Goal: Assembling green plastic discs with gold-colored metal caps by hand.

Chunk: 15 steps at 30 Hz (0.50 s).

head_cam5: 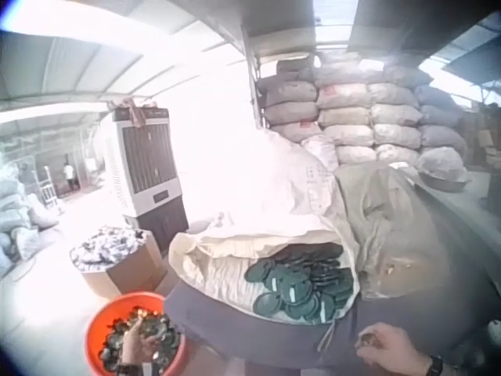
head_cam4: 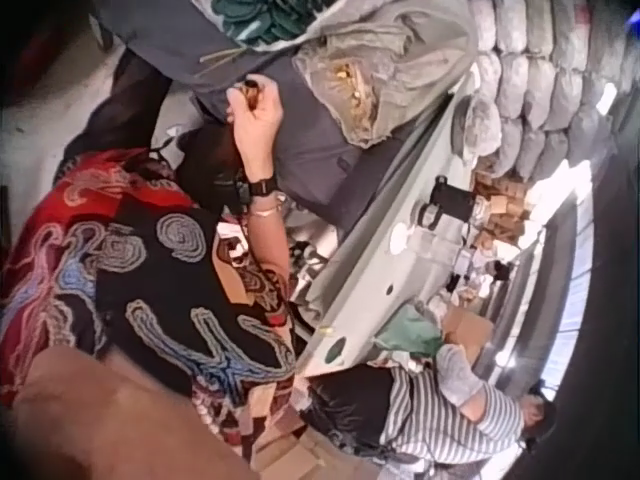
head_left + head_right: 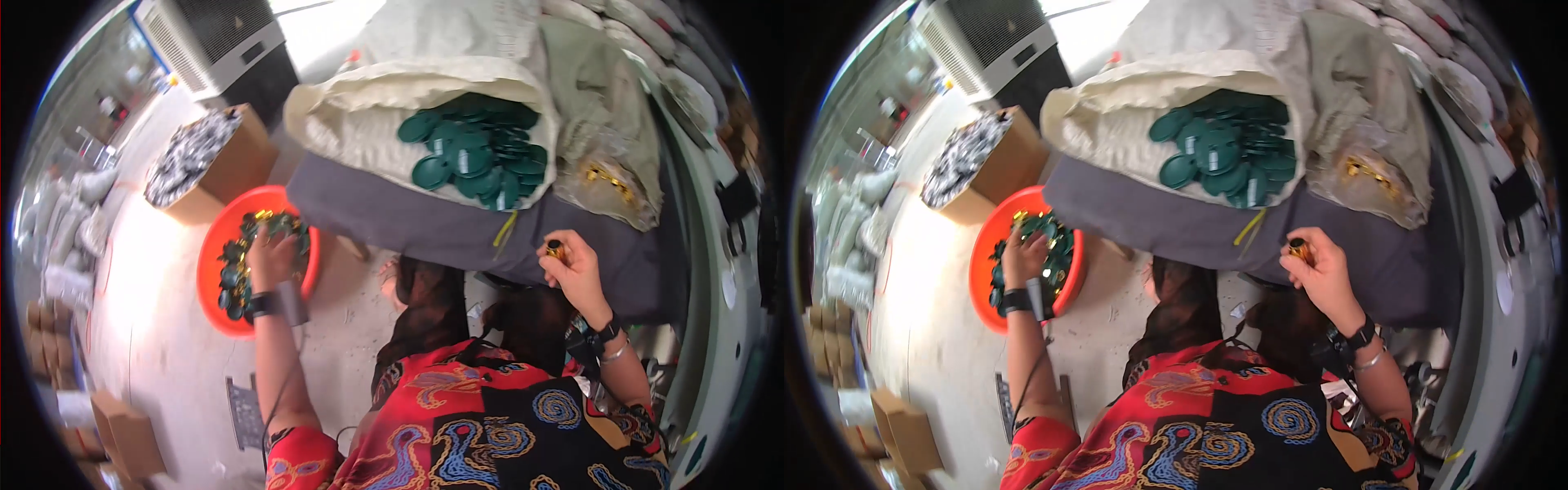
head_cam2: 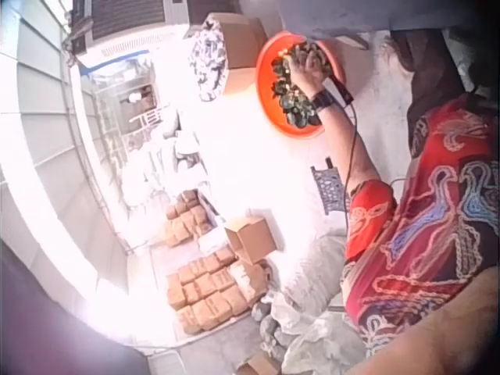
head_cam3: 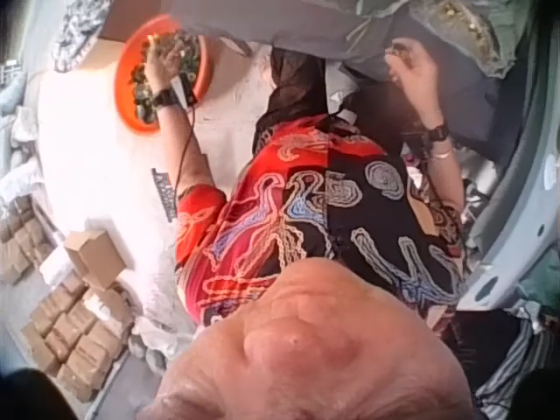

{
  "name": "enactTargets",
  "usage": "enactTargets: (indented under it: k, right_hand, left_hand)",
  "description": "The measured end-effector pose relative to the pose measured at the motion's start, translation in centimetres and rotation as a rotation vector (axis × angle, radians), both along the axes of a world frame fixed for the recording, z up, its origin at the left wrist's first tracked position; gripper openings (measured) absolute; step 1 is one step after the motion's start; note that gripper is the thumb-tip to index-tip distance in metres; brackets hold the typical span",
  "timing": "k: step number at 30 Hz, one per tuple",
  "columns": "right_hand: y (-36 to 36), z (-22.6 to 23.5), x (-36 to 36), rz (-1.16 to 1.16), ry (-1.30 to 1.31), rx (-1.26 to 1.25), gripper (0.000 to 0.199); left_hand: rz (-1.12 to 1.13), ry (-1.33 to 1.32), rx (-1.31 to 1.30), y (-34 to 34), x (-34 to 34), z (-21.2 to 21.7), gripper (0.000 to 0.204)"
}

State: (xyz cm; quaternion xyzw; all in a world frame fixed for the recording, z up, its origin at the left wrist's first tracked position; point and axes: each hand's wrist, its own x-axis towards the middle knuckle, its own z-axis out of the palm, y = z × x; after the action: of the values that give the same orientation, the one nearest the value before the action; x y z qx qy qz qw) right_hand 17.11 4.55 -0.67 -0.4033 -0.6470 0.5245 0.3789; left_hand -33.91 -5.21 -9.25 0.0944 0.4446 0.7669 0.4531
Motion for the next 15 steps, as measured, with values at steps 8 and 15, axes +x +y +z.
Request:
enactTargets:
  k: [8,15]
  right_hand:
    - [0.4,-0.4,1.8,-0.203,0.164,0.008,0.031]
    - [-2.2,0.0,3.7,-0.227,0.036,0.041,0.027]
  left_hand:
    - [-0.095,1.272,0.023,10.3,14.0,5.1,0.024]
    - [-0.187,2.081,-0.041,17.2,22.2,5.2,0.027]
